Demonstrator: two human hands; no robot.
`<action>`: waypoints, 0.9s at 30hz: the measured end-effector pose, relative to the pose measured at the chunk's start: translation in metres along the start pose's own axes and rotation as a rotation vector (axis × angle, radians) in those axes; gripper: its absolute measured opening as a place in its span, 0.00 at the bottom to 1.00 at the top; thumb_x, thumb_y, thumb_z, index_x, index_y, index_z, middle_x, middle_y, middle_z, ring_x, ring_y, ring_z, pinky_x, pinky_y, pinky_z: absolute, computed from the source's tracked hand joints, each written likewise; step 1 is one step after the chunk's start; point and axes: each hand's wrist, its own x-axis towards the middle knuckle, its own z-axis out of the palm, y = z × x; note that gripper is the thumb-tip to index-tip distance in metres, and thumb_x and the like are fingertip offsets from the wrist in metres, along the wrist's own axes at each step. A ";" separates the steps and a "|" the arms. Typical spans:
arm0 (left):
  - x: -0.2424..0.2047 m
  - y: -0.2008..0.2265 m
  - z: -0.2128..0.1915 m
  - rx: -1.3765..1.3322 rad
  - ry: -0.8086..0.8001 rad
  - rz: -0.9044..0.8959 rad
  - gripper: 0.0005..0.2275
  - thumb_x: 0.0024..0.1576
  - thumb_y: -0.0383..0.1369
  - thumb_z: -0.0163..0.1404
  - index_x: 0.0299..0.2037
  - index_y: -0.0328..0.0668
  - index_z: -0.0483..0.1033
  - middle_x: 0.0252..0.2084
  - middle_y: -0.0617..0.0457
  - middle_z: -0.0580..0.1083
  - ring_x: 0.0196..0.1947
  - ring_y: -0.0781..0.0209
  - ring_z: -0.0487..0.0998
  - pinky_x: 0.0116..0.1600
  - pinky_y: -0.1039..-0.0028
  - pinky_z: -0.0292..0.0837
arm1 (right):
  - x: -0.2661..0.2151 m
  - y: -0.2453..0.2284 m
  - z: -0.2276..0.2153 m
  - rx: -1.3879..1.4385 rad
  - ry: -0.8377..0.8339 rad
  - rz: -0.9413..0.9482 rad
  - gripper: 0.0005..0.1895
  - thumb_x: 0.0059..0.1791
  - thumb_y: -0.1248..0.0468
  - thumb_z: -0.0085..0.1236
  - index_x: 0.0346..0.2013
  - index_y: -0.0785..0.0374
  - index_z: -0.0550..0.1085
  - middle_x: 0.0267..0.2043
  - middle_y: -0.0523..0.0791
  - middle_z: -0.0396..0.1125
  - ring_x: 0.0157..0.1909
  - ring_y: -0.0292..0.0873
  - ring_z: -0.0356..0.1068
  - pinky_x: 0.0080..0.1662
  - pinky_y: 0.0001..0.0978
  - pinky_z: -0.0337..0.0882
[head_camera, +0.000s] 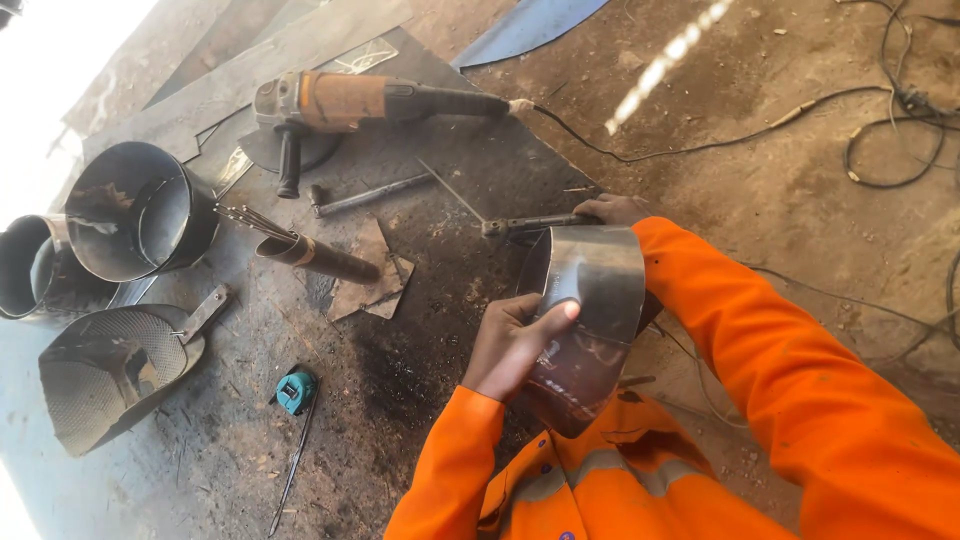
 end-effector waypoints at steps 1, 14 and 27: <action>0.002 -0.002 0.000 -0.005 -0.003 0.006 0.12 0.53 0.37 0.64 0.22 0.42 0.79 0.19 0.58 0.71 0.29 0.72 0.67 0.32 0.81 0.64 | -0.003 -0.009 -0.006 -0.218 0.129 0.015 0.30 0.52 0.52 0.56 0.68 0.35 0.60 0.48 0.44 0.65 0.45 0.50 0.77 0.49 0.47 0.80; 0.012 -0.001 -0.008 -0.180 -0.002 0.042 0.14 0.54 0.31 0.63 0.18 0.45 0.73 0.17 0.64 0.64 0.22 0.77 0.62 0.26 0.86 0.55 | -0.168 -0.093 -0.055 0.416 0.563 0.717 0.20 0.52 0.41 0.63 0.57 0.36 0.72 0.37 0.36 0.68 0.43 0.38 0.72 0.48 0.34 0.69; 0.025 -0.011 -0.020 -0.102 -0.104 0.028 0.13 0.54 0.42 0.60 0.24 0.43 0.78 0.23 0.60 0.73 0.22 0.71 0.69 0.32 0.80 0.61 | -0.346 -0.217 -0.030 0.896 0.848 1.233 0.11 0.55 0.59 0.57 0.49 0.59 0.70 0.33 0.46 0.67 0.29 0.44 0.69 0.38 0.41 0.78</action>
